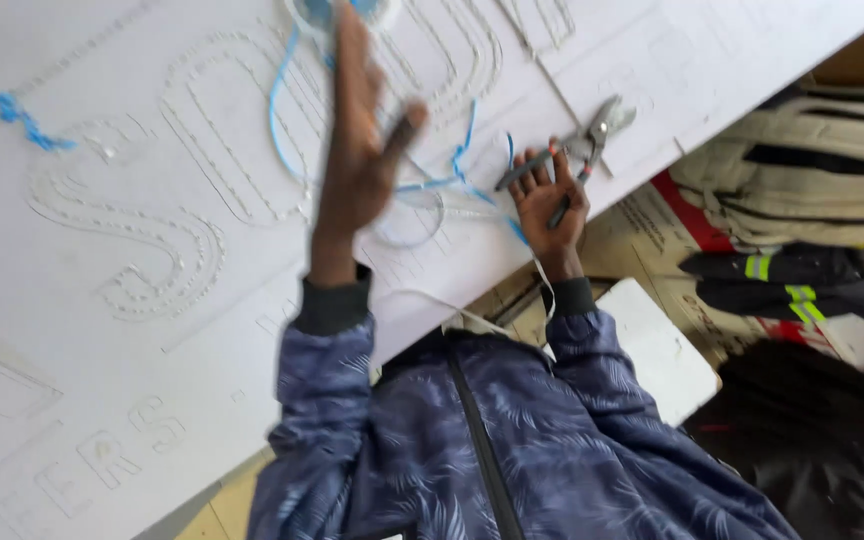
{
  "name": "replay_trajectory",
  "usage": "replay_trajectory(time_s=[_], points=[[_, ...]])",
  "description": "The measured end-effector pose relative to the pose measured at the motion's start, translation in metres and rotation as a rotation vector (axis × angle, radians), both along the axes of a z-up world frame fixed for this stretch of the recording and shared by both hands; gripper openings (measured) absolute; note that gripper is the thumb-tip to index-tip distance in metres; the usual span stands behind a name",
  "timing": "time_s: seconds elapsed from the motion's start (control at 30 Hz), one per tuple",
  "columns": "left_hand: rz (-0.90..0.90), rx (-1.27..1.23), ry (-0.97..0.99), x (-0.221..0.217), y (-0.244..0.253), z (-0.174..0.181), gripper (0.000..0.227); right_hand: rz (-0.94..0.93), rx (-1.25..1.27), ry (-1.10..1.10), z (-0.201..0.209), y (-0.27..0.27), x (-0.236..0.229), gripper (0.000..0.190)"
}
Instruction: The person installs LED light strips onto a white board featuring outlined letters. They use wire cutters to trim the LED strip and blue zip ties to secure the lights along the letter outlines. The person repeatedly cuts, positions, and fastens the strips to the board.
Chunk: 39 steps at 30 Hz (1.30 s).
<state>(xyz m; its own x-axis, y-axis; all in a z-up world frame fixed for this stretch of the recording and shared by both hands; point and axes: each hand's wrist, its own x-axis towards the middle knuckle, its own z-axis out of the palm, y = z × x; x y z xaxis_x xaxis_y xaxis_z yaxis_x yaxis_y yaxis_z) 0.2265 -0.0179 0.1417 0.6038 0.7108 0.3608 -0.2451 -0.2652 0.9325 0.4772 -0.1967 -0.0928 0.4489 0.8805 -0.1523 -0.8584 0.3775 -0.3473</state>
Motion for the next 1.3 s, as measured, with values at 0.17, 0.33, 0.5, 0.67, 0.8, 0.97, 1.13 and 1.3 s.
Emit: replay_trajectory(time_s=[0.17,0.33,0.5,0.67,0.8,0.97,1.13,1.3], points=[[0.069,0.105,0.221,-0.003,-0.003,-0.009,0.060,-0.007,0.058,0.042,0.019,0.005,-0.006,0.065],[-0.123,0.060,0.475,0.026,-0.062,-0.133,0.056,-0.036,0.006,0.030,-0.002,0.008,0.001,0.067],[-0.025,0.529,0.651,0.047,-0.113,-0.187,0.048,-0.037,0.032,0.062,-0.002,0.008,-0.001,0.066],[0.121,0.693,0.650,0.056,-0.103,-0.210,0.020,-0.040,0.057,0.056,-0.004,0.009,0.003,0.066],[0.231,0.716,0.636,0.049,-0.106,-0.202,0.014,-0.025,0.040,0.051,-0.004,0.007,0.001,0.070],[0.444,0.623,0.512,0.015,-0.082,-0.190,0.007,0.033,0.036,0.055,0.008,0.001,0.005,0.067],[0.773,0.547,0.353,-0.039,-0.039,-0.170,0.008,0.129,-0.005,-0.046,0.025,0.003,0.020,0.065],[0.950,0.191,0.354,-0.091,-0.026,-0.146,0.003,0.197,-0.542,-1.076,0.089,0.009,0.032,0.071]])
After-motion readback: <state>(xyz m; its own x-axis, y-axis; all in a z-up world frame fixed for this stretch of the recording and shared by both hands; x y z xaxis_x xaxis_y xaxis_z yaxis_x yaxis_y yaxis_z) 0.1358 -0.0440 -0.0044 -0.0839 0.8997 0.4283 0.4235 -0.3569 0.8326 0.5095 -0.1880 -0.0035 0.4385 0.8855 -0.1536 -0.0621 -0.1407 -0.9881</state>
